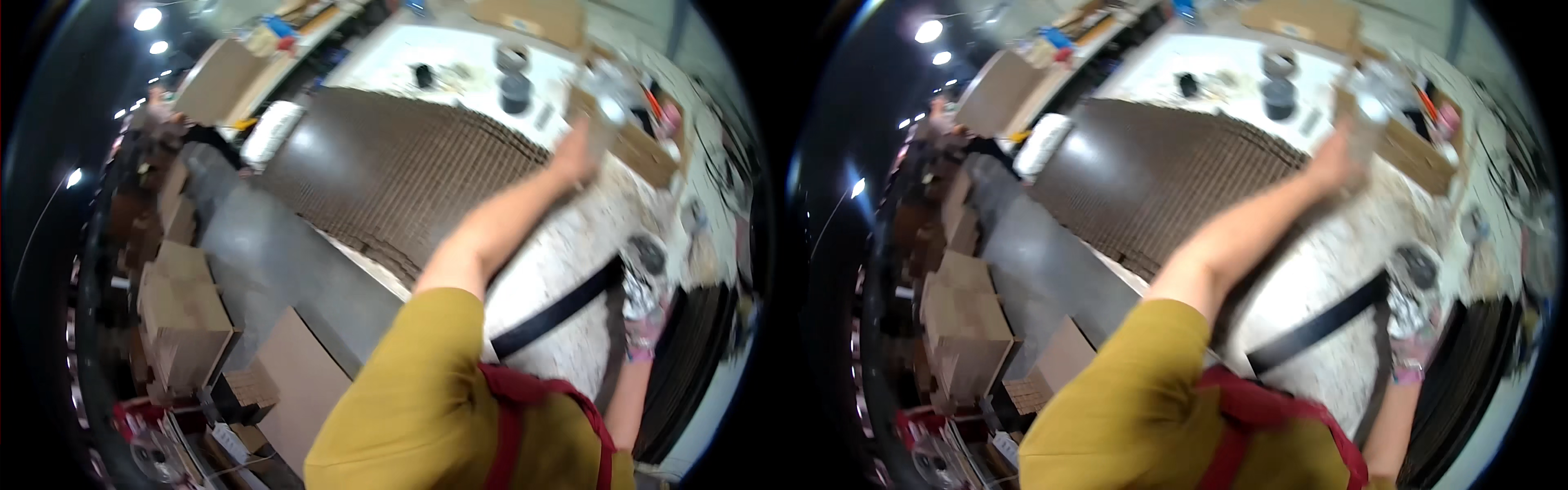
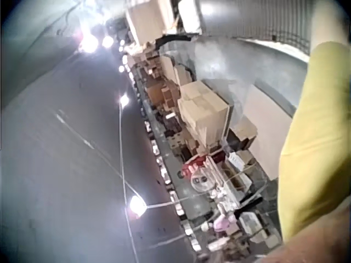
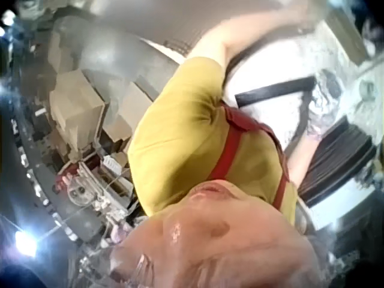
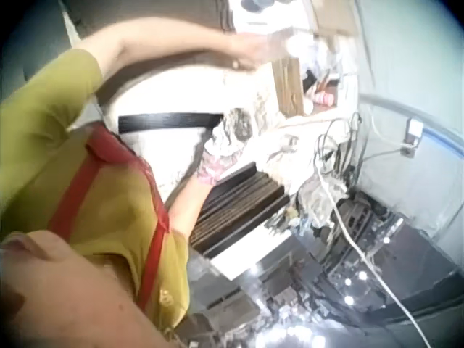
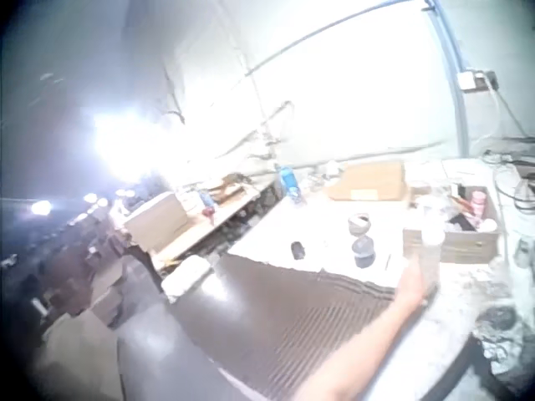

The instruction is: The person wipes several long dark wooden strips using a cloth, occasionally applying a liquid from a clear plastic bottle to the cloth.

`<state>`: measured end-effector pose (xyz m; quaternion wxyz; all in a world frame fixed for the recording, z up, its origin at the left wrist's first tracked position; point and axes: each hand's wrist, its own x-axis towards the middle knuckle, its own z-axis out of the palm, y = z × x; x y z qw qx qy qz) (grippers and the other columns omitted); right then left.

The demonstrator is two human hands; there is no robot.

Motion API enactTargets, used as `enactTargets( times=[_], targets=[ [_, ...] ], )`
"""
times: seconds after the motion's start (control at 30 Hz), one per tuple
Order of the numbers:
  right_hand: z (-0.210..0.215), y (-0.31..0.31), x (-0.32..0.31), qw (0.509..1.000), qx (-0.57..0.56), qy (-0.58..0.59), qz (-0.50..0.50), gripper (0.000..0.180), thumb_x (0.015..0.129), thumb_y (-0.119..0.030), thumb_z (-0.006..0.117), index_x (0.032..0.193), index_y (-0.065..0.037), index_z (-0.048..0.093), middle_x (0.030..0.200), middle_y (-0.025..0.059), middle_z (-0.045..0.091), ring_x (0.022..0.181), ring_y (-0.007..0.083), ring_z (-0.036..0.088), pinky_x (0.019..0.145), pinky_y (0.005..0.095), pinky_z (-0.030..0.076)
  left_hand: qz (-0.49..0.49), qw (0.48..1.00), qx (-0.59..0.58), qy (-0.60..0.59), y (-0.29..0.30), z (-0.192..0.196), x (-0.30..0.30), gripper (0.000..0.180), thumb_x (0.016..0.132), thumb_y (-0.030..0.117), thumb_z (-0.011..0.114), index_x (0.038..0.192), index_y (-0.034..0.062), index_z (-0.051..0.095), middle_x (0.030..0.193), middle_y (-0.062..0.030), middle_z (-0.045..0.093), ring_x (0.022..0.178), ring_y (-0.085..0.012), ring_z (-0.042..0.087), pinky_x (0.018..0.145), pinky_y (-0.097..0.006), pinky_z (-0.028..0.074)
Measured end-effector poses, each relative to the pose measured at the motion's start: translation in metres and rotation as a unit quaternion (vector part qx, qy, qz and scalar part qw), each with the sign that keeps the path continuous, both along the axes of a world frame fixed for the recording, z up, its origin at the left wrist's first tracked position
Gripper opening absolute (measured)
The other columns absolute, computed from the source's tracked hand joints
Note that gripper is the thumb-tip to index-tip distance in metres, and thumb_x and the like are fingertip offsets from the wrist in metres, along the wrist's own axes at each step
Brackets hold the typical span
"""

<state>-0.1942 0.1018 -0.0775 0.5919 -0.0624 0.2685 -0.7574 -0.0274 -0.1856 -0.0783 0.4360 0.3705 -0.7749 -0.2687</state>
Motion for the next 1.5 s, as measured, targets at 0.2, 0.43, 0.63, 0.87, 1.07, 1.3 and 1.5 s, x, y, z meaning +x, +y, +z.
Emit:
enactTargets(
  times=[0.2,0.43,0.63,0.87,1.07,1.3,1.5],
  targets=[
    [0.011,0.018,-0.002,0.989,-0.074,-0.094,0.084,0.046,0.093,-0.028,0.042,0.129,0.0,0.048,0.122,0.0218,0.057,0.107,0.0374,0.058,0.087,0.0482,0.052,-0.112,0.982,0.126,0.082,0.028,0.071,0.049,0.051,0.083,0.021,0.065,0.124,-0.0008,0.044,0.109,-0.015,0.059,0.098,-0.0239,0.057,0.086,-0.037,0.047],
    [0.004,0.044,-0.048,0.983,0.085,0.141,-0.079,0.031,0.094,-0.013,0.048,0.122,-0.001,0.051,0.107,0.0131,0.063,0.097,0.0248,0.064,0.082,0.04,0.056,-0.105,0.968,0.088,-0.212,0.286,0.042,0.133,0.063,0.077,0.011,0.071,0.132,-0.0024,0.043,0.127,-0.0202,0.052,0.118,-0.0338,0.05,0.1,-0.041,0.039],
    [0.028,0.027,0.093,0.48,0.067,0.869,0.105,0.033,0.079,-0.01,0.064,0.111,-0.017,0.057,0.109,0.0059,0.059,0.089,0.017,0.061,0.073,0.031,0.052,0.029,0.965,0.092,-0.244,0.364,-0.019,0.173,0.068,0.074,0.013,0.073,0.133,-0.0016,0.041,0.126,-0.0216,0.044,0.114,-0.0385,0.043,0.097,-0.042,0.036],
    [0.01,-0.036,0.046,0.32,0.124,0.933,0.107,0.019,0.077,-0.018,0.061,0.094,-0.013,0.061,0.09,0.0131,0.063,0.082,0.0256,0.063,0.071,0.0403,0.051,0.063,0.973,0.101,-0.199,0.362,-0.025,0.172,0.062,0.072,0.013,0.074,0.127,-0.0012,0.048,0.113,-0.018,0.048,0.102,-0.0354,0.045,0.089,-0.042,0.038],
    [0.022,-0.001,0.123,0.336,-0.065,0.923,0.175,0.026,0.073,-0.018,0.066,0.097,-0.009,0.06,0.087,0.0134,0.061,0.081,0.0271,0.062,0.071,0.0378,0.052,0.059,0.977,0.076,-0.19,0.353,-0.032,0.176,0.063,0.069,0.013,0.075,0.125,-0.0006,0.05,0.107,-0.0163,0.049,0.096,-0.0343,0.045,0.084,-0.043,0.039],
    [0.009,-0.019,0.101,0.282,-0.007,0.944,0.169,0.036,0.075,-0.023,0.064,0.103,-0.002,0.056,0.086,0.0174,0.063,0.08,0.0338,0.063,0.073,0.0414,0.052,0.052,0.974,0.078,-0.207,0.348,-0.03,0.172,0.062,0.068,0.014,0.076,0.124,-0.0001,0.051,0.107,-0.0155,0.049,0.096,-0.0338,0.046,0.084,-0.042,0.039],
    [0.015,-0.048,0.046,0.342,0.112,0.922,0.144,0.022,0.075,-0.015,0.066,0.094,-0.005,0.061,0.094,0.0188,0.06,0.088,0.0335,0.061,0.077,0.042,0.051,0.037,0.973,0.079,-0.213,0.346,-0.024,0.172,0.062,0.068,0.015,0.076,0.123,0.0003,0.051,0.105,-0.015,0.049,0.095,-0.0331,0.046,0.083,-0.041,0.039]
  ],
)
